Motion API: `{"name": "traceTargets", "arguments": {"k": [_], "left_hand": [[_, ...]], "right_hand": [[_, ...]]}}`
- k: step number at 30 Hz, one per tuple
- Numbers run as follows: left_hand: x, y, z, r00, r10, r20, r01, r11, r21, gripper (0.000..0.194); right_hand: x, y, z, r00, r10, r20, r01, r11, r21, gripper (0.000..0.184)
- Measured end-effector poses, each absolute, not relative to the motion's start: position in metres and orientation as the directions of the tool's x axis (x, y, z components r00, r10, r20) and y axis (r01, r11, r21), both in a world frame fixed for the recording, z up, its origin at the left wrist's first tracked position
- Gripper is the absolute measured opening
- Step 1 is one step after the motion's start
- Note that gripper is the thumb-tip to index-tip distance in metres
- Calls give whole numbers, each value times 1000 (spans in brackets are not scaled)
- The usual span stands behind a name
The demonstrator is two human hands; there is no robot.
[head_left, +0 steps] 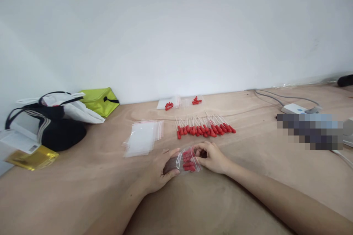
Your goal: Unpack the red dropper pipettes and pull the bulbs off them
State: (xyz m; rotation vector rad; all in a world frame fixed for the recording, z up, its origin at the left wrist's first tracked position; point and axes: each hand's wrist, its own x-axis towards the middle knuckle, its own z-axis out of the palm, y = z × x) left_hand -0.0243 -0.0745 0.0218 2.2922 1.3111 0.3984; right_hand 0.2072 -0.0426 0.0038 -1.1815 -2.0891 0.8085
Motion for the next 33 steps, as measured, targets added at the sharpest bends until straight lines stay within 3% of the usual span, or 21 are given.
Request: {"name": "traceTargets", "arguments": {"k": [4, 12, 17, 19, 28, 33], "left_hand": [[-26, -75, 20, 512, 858, 28, 721, -447, 530, 54], [-23, -74, 25, 491, 871, -5, 741, -414, 528, 50], [-23, -72, 24, 503, 864, 9, 723, -427, 544, 47], [-24, -72, 24, 506, 862, 28, 716, -438, 544, 46], [-24, -72, 24, 488, 873, 8, 748, -423, 512, 41], [-25, -71, 24, 490, 871, 24, 741, -431, 516, 42]], "right_hand": [[208, -44, 3, -440, 857, 268, 504, 483, -716, 16], [211, -43, 9, -573, 805, 156, 567, 526, -634, 12], [224, -40, 9, -691, 681, 240, 421, 650, -633, 28], [225, -40, 8, -695, 663, 278, 393, 674, -626, 34], [217, -42, 9, -656, 635, 409, 437, 761, -480, 21], [231, -41, 13, -636, 651, 414, 446, 748, -491, 18]]}}
